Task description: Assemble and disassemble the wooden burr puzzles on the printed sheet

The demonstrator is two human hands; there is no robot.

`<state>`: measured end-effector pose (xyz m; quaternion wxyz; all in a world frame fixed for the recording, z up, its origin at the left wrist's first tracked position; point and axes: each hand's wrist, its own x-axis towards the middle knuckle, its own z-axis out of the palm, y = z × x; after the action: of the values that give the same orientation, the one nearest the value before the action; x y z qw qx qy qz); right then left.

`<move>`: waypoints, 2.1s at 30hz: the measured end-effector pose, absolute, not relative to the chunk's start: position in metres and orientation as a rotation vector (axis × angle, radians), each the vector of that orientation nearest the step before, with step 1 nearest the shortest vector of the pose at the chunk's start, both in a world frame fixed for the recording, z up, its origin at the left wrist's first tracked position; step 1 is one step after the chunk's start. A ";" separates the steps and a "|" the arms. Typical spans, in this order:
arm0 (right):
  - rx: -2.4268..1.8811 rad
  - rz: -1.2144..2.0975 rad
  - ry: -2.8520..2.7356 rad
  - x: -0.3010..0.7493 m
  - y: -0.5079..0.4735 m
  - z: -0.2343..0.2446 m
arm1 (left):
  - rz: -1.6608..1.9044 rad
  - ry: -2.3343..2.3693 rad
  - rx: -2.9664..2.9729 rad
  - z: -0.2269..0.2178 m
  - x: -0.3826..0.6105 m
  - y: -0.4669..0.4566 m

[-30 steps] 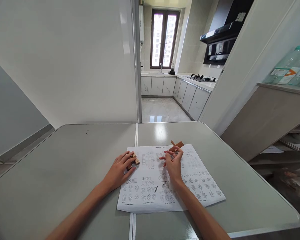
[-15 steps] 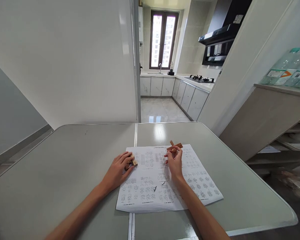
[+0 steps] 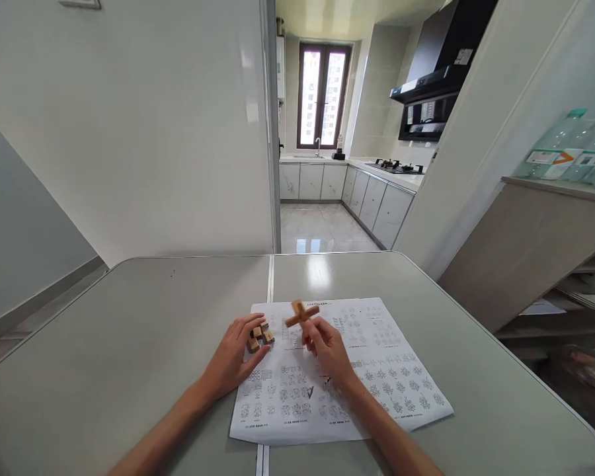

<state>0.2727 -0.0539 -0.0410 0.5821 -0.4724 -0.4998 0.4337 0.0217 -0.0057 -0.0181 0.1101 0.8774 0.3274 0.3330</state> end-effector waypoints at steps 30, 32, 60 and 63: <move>-0.955 1.398 -1.380 0.263 -0.062 -0.038 | 0.818 0.811 2.265 -0.010 0.035 -0.027; -0.978 1.373 -1.402 0.263 -0.062 -0.039 | 0.806 0.815 2.278 -0.011 0.035 -0.027; -0.916 1.474 -1.318 0.263 -0.062 -0.041 | 0.831 0.822 2.372 -0.009 0.037 -0.027; -0.915 1.481 -1.306 0.263 -0.063 -0.041 | 0.830 0.806 2.377 -0.009 0.036 -0.027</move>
<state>0.2625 -0.0633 -0.0408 0.4642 -0.3725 -0.5315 0.6027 0.0358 -0.0266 -0.0092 0.2465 0.8713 0.2956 0.3044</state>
